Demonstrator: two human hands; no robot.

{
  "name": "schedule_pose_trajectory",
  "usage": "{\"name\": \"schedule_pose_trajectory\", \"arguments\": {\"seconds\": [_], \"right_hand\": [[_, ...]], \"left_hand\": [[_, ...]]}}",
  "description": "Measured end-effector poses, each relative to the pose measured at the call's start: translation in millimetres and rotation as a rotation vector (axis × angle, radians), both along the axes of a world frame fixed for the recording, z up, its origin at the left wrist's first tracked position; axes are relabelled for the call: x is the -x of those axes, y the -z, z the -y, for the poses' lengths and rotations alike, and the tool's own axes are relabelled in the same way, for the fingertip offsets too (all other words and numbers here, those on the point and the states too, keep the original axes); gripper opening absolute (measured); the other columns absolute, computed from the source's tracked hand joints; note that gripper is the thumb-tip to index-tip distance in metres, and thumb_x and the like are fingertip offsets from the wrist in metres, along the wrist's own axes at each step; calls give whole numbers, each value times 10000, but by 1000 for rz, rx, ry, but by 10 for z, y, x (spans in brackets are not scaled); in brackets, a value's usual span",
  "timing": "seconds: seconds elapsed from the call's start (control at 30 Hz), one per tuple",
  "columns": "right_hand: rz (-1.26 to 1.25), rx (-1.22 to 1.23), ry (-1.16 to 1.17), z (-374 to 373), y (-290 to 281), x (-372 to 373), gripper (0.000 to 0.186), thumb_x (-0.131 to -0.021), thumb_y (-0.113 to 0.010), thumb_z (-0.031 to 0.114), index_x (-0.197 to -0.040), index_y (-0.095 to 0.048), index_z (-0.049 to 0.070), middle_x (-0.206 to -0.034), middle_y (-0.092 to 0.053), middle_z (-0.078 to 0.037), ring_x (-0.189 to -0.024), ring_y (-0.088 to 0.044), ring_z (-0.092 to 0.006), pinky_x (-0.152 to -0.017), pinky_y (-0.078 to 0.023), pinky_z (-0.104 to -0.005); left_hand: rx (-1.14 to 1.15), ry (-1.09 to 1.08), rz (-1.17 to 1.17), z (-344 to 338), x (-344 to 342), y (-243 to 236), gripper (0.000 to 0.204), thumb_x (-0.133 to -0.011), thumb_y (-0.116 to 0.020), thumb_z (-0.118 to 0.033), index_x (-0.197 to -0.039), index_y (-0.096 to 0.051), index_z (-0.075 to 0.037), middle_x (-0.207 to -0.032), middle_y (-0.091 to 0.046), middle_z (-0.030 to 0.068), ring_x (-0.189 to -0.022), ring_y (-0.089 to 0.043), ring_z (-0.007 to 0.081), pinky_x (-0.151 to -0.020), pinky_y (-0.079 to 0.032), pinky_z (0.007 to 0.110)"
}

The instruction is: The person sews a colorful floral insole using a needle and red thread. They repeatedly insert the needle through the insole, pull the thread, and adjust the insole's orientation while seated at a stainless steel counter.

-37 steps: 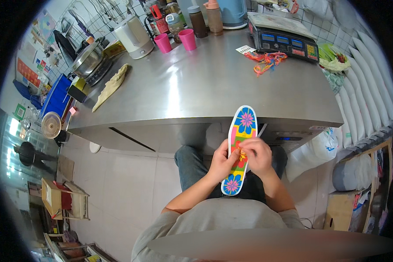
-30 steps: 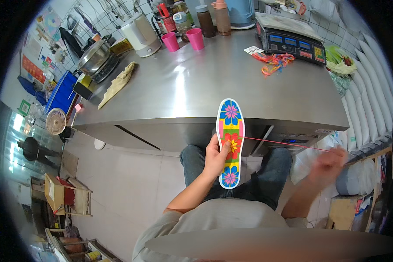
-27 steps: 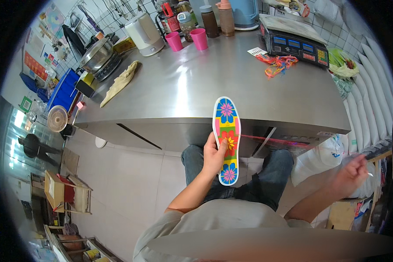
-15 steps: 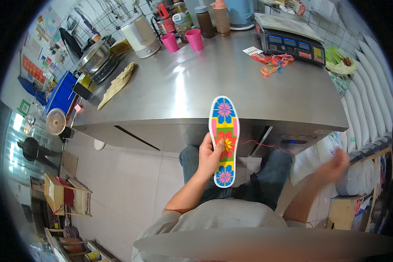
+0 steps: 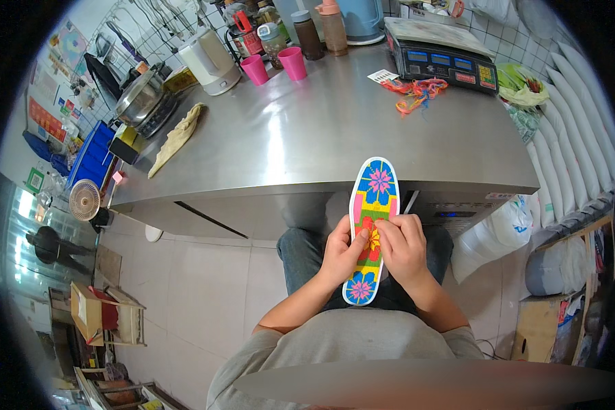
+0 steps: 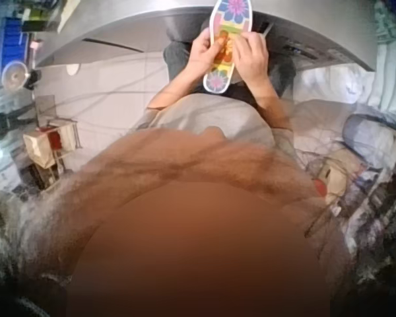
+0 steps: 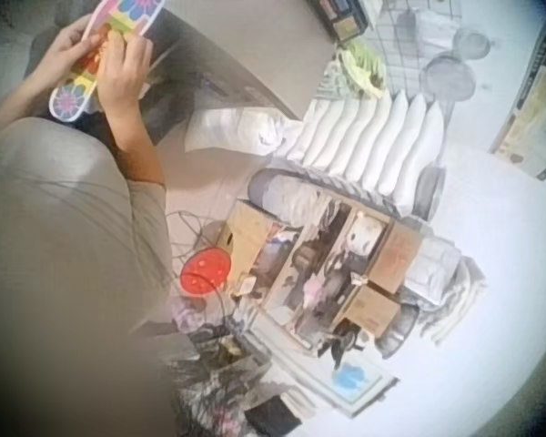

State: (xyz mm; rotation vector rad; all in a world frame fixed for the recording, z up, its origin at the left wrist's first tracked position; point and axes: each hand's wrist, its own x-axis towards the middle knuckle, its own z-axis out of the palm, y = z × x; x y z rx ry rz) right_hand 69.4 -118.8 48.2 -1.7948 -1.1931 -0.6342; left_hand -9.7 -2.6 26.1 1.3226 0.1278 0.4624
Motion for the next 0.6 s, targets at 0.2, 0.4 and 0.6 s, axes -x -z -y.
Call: {"name": "schedule_pose_trajectory", "arguments": {"seconds": [0.2,0.4,0.6], "right_hand": [[1,19,4,8,18,-8,229,-671,-642,-20,-892,-600,21,-823,-498,-90,-734,-515,-249,-629,-449,-333],[1,29,-7,10,-12,3,233,-668,-640,-25,-894,-602,18,-819,-498,-86,-734,-514,-244,-631,-449,-332],[62,77,8,10,17,4,222,-672,-632,14,-891,-599,15,-825,-503,-87,-745,-517,-246,-644,-456,-327]], "left_hand": [[10,2,8,2,-1,-7,179,-911,-484,-78,-1074,-491,-5,-972,-579,35,-856,-532,58,-750,-441,205],[-1,-1,6,-6,4,27,182,-912,-485,-81,-1078,-491,-7,-973,-578,32,-858,-531,62,-750,-440,206],[-236,-109,-9,-8,-10,23,265,-895,-505,-93,-1143,-466,-9,-892,-619,70,-769,-576,91,-682,-470,238]]}}
